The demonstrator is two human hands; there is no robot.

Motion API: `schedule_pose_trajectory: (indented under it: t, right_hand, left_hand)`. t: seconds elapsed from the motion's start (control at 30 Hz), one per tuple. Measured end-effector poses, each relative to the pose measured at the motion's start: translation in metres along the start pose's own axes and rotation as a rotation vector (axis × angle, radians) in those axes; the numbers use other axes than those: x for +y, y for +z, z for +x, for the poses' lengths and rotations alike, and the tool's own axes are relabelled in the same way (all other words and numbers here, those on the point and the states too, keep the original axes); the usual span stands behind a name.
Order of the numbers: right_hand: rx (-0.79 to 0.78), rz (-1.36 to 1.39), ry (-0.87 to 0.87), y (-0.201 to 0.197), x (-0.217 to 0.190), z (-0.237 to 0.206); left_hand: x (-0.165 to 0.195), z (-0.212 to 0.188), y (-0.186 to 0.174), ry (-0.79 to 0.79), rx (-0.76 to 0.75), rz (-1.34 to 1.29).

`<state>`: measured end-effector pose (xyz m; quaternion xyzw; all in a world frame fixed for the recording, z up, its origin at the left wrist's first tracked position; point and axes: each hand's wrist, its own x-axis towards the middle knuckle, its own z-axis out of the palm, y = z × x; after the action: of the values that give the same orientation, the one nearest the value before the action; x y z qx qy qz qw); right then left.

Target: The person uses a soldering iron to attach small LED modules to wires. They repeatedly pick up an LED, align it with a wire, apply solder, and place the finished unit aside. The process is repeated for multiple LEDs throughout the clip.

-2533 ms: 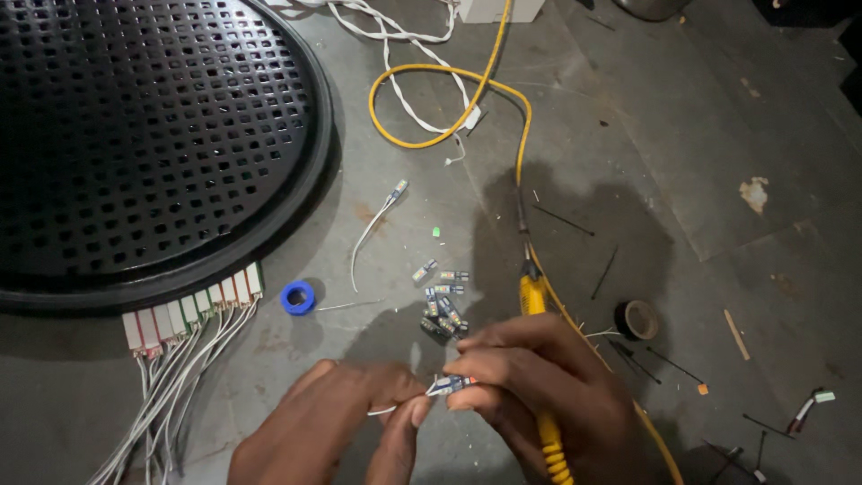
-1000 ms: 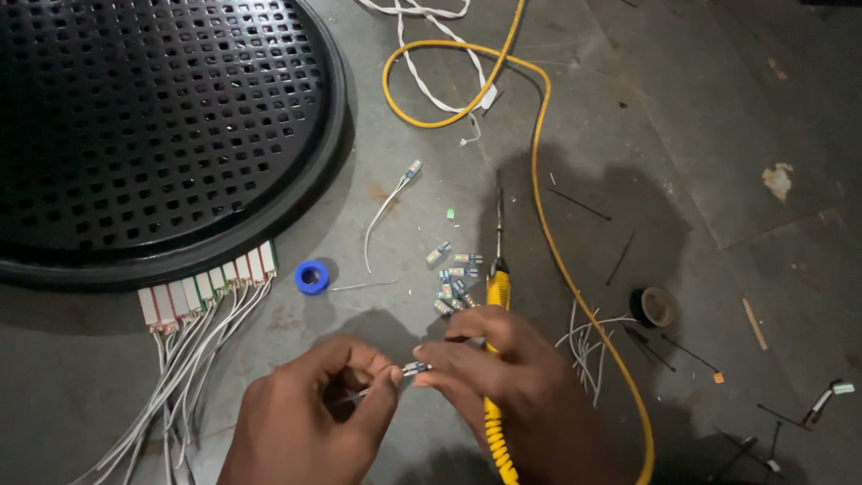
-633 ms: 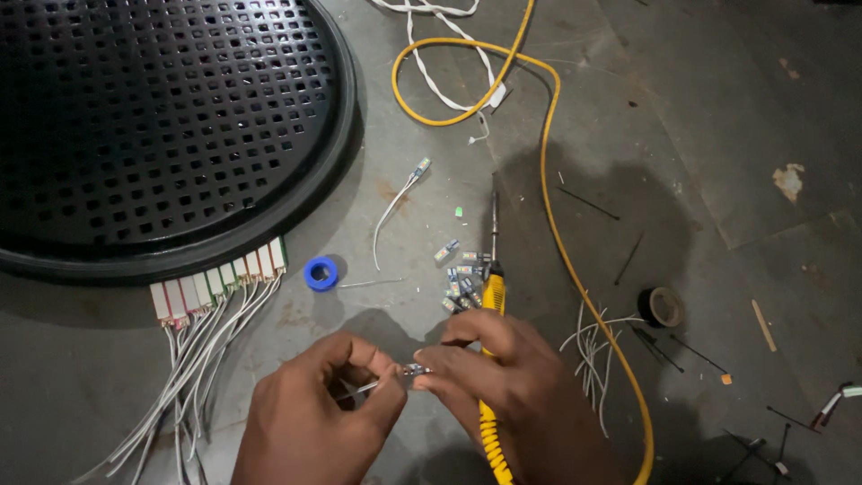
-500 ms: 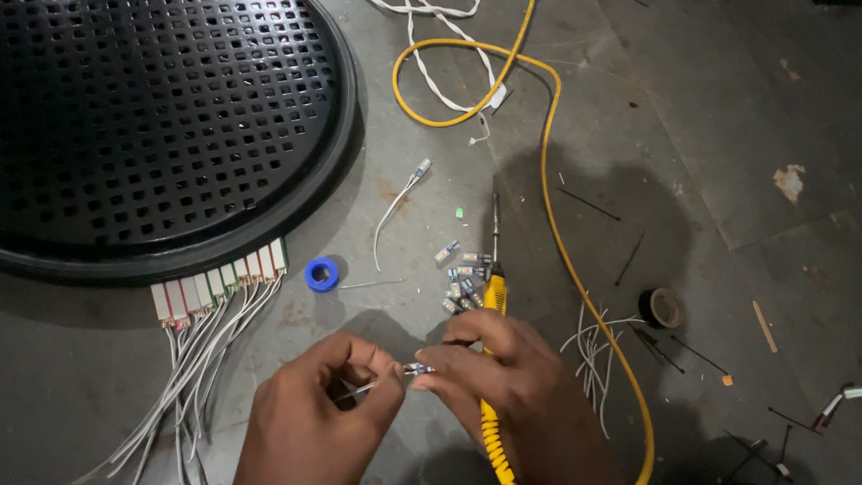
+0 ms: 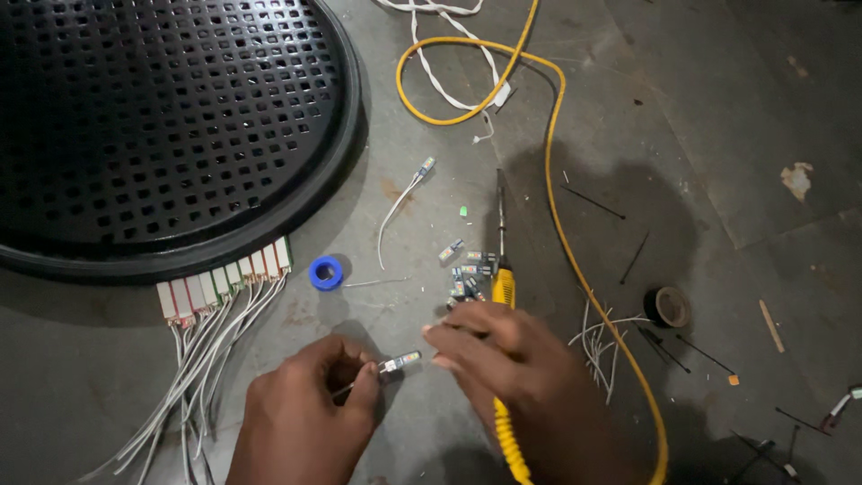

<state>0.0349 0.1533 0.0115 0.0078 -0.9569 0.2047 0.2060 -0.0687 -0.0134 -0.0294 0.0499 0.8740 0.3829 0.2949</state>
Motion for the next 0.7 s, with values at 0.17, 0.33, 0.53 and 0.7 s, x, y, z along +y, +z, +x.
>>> schedule_pose_trajectory:
  t: [0.17,0.33,0.53,0.7]
  right_hand:
    - [0.032,0.057,-0.01,-0.023,-0.01,0.008]
    - [-0.003,-0.023,-0.069,-0.018,0.001,0.003]
    - [-0.067,0.05,0.038,0.003,0.016,-0.015]
    - [-0.053,0.136,0.104,0.008,0.008,-0.005]
  left_hand:
    - [-0.011,0.004,0.005,-0.007,-0.046,0.022]
    - [-0.017,0.002,0.019,0.126,-0.026,-0.083]
    - [-0.009,0.001,0.029,0.268,-0.009,-0.095]
    - [-0.011,0.0,0.019,0.392,-0.072,-0.109]
